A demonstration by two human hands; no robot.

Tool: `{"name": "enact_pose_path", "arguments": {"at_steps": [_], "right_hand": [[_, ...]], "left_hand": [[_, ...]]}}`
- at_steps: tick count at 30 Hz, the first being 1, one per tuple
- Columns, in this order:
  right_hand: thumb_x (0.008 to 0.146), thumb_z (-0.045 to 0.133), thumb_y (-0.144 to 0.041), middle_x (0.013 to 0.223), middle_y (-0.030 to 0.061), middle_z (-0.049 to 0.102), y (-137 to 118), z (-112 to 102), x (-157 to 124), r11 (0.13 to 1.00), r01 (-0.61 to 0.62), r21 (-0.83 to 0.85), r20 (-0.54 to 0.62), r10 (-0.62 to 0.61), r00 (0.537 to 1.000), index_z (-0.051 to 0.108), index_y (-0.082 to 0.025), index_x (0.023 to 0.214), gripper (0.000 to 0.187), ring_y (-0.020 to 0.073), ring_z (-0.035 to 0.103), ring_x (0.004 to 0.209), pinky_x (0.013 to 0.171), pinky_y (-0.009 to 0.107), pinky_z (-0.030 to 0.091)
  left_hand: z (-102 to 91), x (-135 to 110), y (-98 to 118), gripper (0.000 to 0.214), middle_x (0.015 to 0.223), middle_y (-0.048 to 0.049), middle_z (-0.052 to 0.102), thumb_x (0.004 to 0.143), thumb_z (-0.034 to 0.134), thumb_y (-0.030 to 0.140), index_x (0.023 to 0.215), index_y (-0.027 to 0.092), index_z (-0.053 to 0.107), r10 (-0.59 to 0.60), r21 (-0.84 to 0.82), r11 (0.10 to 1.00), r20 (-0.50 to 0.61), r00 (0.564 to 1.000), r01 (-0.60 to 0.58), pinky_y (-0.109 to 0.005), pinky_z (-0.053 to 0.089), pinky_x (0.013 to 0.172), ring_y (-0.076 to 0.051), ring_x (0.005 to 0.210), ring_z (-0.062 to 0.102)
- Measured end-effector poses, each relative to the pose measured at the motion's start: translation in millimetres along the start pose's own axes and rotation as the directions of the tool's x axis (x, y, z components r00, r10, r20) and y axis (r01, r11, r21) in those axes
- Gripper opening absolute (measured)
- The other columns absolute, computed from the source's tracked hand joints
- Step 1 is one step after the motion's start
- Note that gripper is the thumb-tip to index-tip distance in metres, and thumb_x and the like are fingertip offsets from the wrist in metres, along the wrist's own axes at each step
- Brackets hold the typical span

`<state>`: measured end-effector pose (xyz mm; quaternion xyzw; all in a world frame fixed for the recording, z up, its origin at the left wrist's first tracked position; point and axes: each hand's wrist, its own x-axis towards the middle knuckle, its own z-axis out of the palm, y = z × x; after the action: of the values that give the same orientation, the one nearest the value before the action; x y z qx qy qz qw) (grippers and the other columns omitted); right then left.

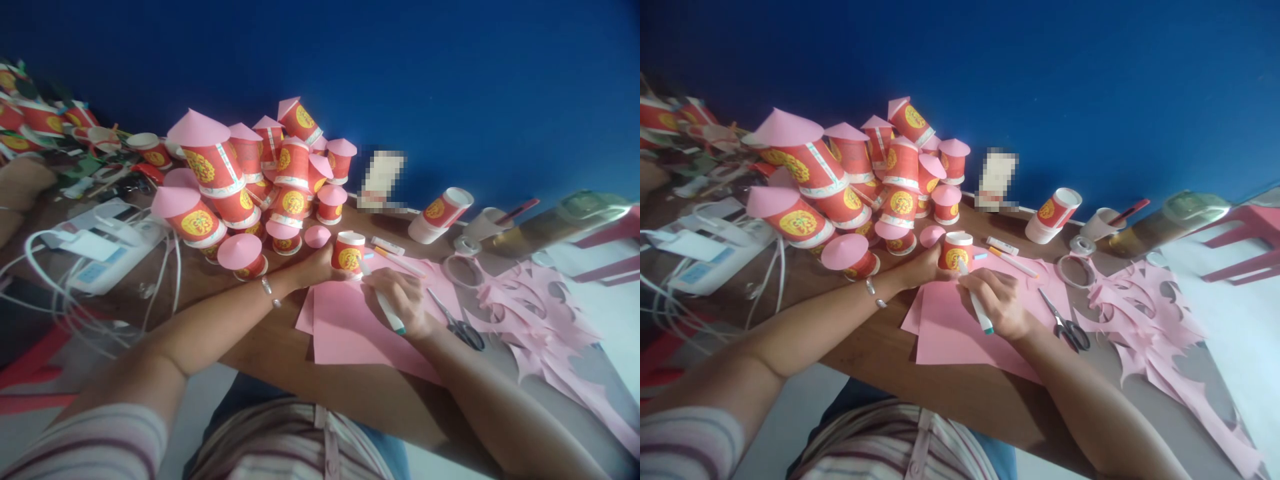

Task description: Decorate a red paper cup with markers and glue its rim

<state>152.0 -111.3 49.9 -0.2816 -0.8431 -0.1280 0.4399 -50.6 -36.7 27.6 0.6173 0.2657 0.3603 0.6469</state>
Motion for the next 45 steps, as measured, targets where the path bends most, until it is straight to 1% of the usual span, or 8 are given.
{"name": "enact_pose_path", "arguments": {"at_steps": [4,7,13,18,24,35,42,45], "right_hand": [[0.103,0.062,-0.011,0.078,-0.0017,0.066,11.6,3.6,-10.3,0.995,-0.073,-0.061,0.06,0.077,0.995,0.062,-0.023,0.128,0.028,0.013,0.06,0.06,0.056,0.025,0.046],[0.105,0.06,-0.015,0.088,0.0025,0.071,21.1,10.0,-18.3,0.984,-0.149,-0.094,0.079,0.157,0.984,0.061,-0.023,0.131,0.027,0.0162,0.068,0.07,0.062,0.027,0.052],[0.108,0.053,-0.022,0.11,0.0099,0.078,37.4,22.2,-30.7,0.948,-0.252,-0.193,0.098,0.274,0.957,0.064,-0.021,0.127,0.022,0.0217,0.076,0.089,0.07,0.032,0.06],[0.104,0.053,-0.022,0.1,0.0108,0.076,47.6,30.4,-40.2,0.918,-0.358,-0.168,0.108,0.378,0.919,0.066,-0.019,0.123,0.024,0.0254,0.074,0.084,0.068,0.036,0.059],[0.101,0.053,-0.024,0.11,0.0133,0.075,51.9,37.3,-41.4,0.928,-0.339,-0.156,0.156,0.362,0.919,0.062,-0.018,0.129,0.029,0.0302,0.07,0.098,0.083,0.043,0.058],[0.102,0.054,-0.024,0.123,0.0154,0.074,53.4,46.0,-43.4,0.897,-0.38,-0.226,0.19,0.423,0.886,0.062,-0.018,0.131,0.031,0.0319,0.065,0.112,0.096,0.047,0.054],[0.098,0.06,-0.026,0.12,0.0186,0.071,48.7,41.6,-35.5,0.91,-0.354,-0.218,0.301,0.407,0.862,0.062,-0.016,0.133,0.037,0.0347,0.063,0.116,0.099,0.049,0.053],[0.099,0.059,-0.024,0.114,0.0177,0.071,47.5,42.3,-33.1,0.902,-0.358,-0.24,0.32,0.422,0.848,0.063,-0.015,0.13,0.032,0.0338,0.063,0.113,0.098,0.048,0.053]], "left_hand": [[-1.5,0.2,1.8,0.068,0.12,-0.0103,0.073,0.074,0.094,0.034,0.133,0.02,0.062,-0.07,-0.072,0.995,0.041,0.997,0.073,-0.051,0.056,0.105,-0.032,0.119,0.069],[-0.3,1.0,2.3,0.066,0.121,-0.011,0.074,0.075,0.094,0.033,0.131,0.02,0.063,-0.079,-0.098,0.992,0.019,0.997,0.081,-0.051,0.055,0.107,-0.03,0.116,0.071],[-0.1,1.0,0.7,0.055,0.118,-0.0126,0.075,0.076,0.092,0.027,0.124,0.016,0.067,-0.06,-0.158,0.985,0.048,0.997,0.067,-0.05,0.055,0.106,-0.028,0.111,0.073],[-0.9,0.8,2.2,0.062,0.13,-0.0177,0.074,0.075,0.092,0.026,0.13,0.015,0.066,-0.061,-0.182,0.98,0.083,0.995,0.075,-0.049,0.055,0.107,-0.032,0.122,0.071],[1.2,-1.4,8.9,0.051,0.116,-0.012,0.075,0.079,0.09,0.032,0.122,0.016,0.069,-0.015,-0.007,1.0,0.076,0.997,0.015,-0.039,0.057,0.093,-0.024,0.104,0.071],[2.0,-2.3,9.9,0.066,0.121,-0.0118,0.076,0.075,0.09,0.025,0.135,0.019,0.063,0.012,-0.025,1.0,0.079,0.997,-0.01,-0.042,0.055,0.1,-0.028,0.115,0.07],[0.8,-3.2,5.6,0.07,0.125,-0.0115,0.072,0.072,0.091,0.029,0.133,0.018,0.059,-0.009,0.016,1.0,0.017,1.0,0.009,-0.041,0.054,0.099,-0.028,0.115,0.068],[-1.0,-3.0,3.1,0.073,0.126,-0.011,0.07,0.07,0.091,0.028,0.134,0.018,0.056,-0.022,0.04,0.999,-0.017,1.0,0.023,-0.042,0.053,0.1,-0.028,0.117,0.066]]}}
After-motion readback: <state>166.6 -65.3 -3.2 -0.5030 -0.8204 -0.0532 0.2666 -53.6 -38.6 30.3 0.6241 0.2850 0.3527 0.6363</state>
